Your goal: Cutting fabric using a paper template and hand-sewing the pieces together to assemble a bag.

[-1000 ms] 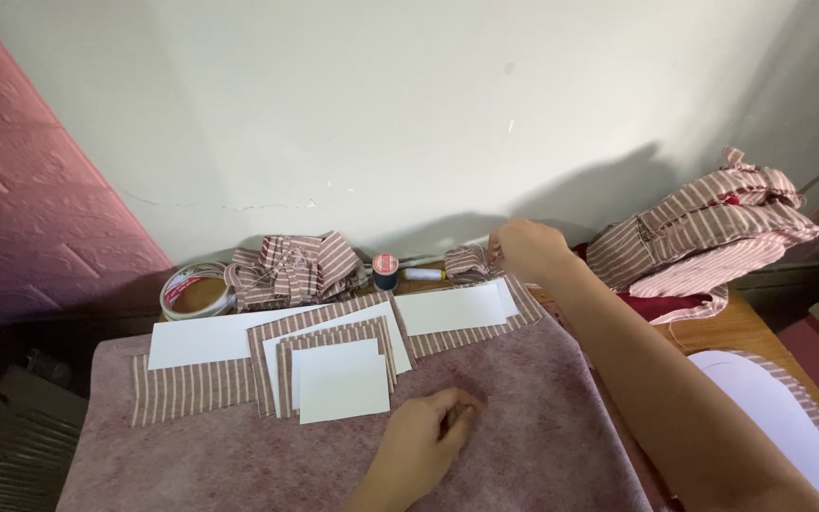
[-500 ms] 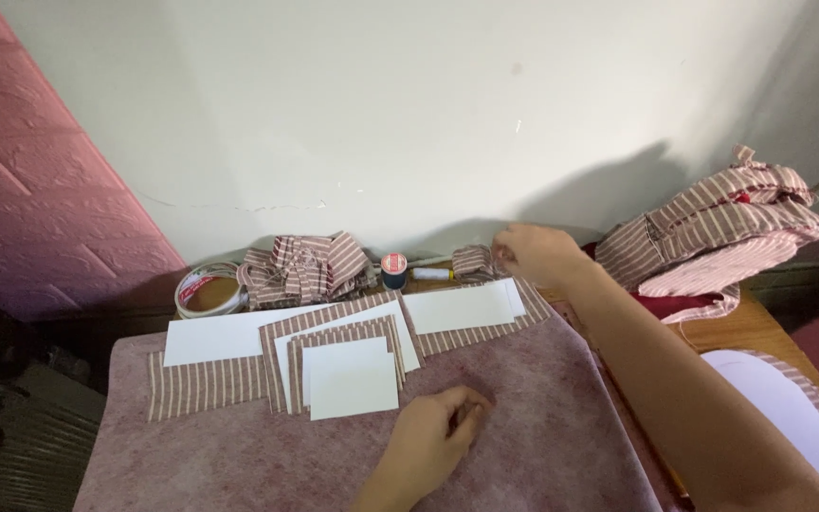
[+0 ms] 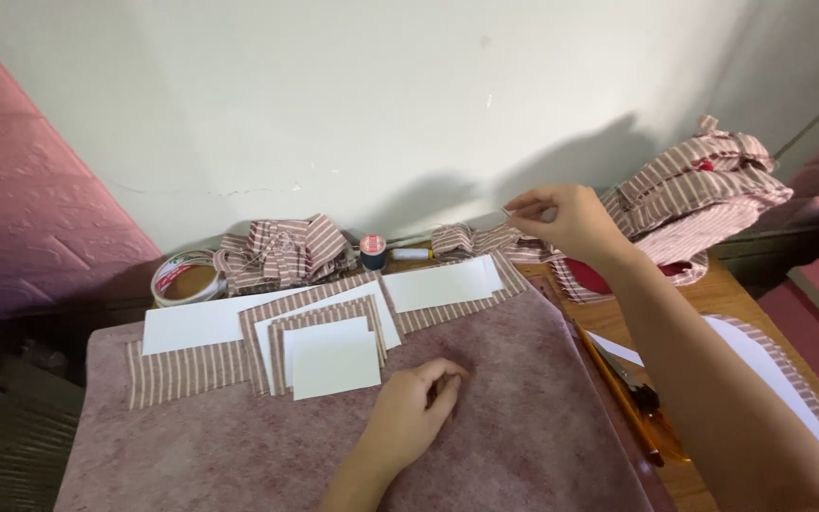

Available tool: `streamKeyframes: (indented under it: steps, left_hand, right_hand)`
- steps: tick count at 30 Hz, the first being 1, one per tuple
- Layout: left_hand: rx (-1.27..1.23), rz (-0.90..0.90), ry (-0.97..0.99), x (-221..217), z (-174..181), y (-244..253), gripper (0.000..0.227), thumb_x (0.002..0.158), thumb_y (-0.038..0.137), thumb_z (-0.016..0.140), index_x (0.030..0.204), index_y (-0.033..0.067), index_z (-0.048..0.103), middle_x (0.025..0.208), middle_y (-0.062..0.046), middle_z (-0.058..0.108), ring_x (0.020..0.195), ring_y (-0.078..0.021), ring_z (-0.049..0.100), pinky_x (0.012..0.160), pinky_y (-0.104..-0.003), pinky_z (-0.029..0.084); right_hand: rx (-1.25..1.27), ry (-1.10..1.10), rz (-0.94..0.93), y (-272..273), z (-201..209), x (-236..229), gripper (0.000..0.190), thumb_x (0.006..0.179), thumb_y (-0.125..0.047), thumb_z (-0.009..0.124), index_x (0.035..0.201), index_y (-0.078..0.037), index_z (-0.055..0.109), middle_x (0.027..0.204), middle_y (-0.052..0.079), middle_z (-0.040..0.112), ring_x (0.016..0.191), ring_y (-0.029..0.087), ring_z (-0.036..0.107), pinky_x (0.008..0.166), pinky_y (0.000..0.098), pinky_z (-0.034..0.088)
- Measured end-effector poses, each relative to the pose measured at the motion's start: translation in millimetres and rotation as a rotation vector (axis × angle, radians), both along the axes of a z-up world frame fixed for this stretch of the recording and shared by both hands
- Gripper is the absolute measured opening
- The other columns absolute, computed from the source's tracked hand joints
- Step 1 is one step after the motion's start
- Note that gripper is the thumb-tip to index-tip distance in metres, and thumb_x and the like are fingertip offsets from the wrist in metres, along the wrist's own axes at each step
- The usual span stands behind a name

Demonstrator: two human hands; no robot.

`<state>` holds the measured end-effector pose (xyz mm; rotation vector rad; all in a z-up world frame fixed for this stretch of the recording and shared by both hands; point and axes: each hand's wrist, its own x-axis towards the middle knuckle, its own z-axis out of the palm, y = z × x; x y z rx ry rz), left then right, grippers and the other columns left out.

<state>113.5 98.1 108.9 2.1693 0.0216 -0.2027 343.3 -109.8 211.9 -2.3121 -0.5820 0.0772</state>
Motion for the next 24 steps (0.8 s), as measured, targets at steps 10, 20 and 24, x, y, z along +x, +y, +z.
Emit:
streamKeyframes:
  steps: [10, 20, 24]
  left_hand:
    - [-0.084, 0.113, -0.753, -1, -17, -12, 0.036, 0.107, 0.024, 0.06, 0.14, 0.0087, 0.064, 0.132, -0.009, 0.069, 0.122, -0.023, 0.065, 0.108, -0.04, 0.056]
    - [-0.287, -0.215, -0.687, -21, -1, -23, 0.036, 0.111, 0.034, 0.058, 0.137, 0.0118, 0.068, 0.126, -0.011, 0.078, 0.128, -0.0358, 0.07, 0.115, -0.053, 0.053]
    - [-0.179, -0.134, -0.714, -12, -20, -20, 0.013, 0.109, 0.018, 0.063, 0.105, 0.0128, 0.074, 0.092, -0.002, 0.068, 0.088, -0.0188, 0.059, 0.081, -0.034, 0.051]
  right_hand:
    - [0.318, -0.214, 0.361, -29, -8, -121, 0.024, 0.089, 0.012, 0.072, 0.097, -0.01, 0.077, 0.14, 0.017, 0.073, 0.147, 0.035, 0.064, 0.088, 0.027, 0.073]
    - [0.478, -0.128, 0.41, -6, -28, -206, 0.018, 0.095, 0.005, 0.064, 0.105, -0.01, 0.062, 0.134, 0.018, 0.075, 0.127, 0.034, 0.076, 0.089, 0.0349, 0.076]
    - [1.066, -0.101, 0.253, -30, -41, -199, 0.002, 0.115, -0.007, 0.051, 0.115, -0.009, 0.052, 0.101, 0.024, 0.078, 0.097, 0.036, 0.08, 0.109, 0.0595, 0.064]
